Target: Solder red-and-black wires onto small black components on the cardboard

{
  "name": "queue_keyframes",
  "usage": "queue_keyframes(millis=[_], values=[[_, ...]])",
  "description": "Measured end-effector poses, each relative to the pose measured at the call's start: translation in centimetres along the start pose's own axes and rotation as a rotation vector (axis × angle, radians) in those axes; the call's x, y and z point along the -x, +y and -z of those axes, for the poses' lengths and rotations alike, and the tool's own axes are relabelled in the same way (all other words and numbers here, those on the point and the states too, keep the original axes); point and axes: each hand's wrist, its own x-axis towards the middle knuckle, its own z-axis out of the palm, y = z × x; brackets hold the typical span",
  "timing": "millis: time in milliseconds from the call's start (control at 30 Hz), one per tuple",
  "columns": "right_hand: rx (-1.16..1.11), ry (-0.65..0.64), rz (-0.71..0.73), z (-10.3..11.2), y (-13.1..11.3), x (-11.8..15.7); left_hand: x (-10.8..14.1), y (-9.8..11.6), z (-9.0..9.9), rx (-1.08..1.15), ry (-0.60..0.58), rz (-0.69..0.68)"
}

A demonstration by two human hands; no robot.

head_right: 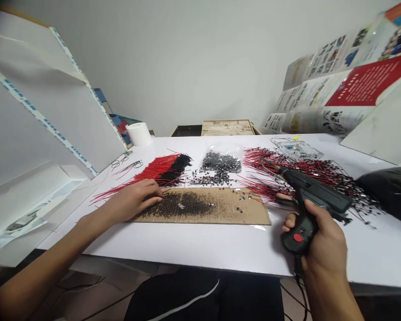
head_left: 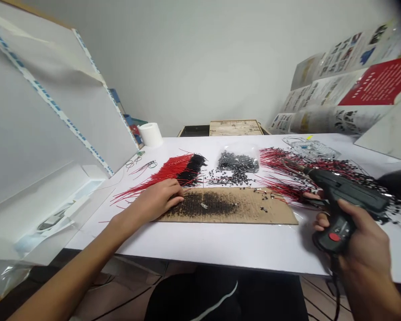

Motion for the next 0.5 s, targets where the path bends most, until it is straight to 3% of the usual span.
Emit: queue_keyframes(millis=[300, 500], values=[[0.086, -0.040, -0.073, 0.0, 0.2, 0.0, -1.3, -0.3, 0.9, -0.054, -0.151, 0.055], [0.108, -0.029, -0.056, 0.2, 0.1, 0.1, -3.8, 2.4, 1.0, 0.007, -0.121, 0.028]])
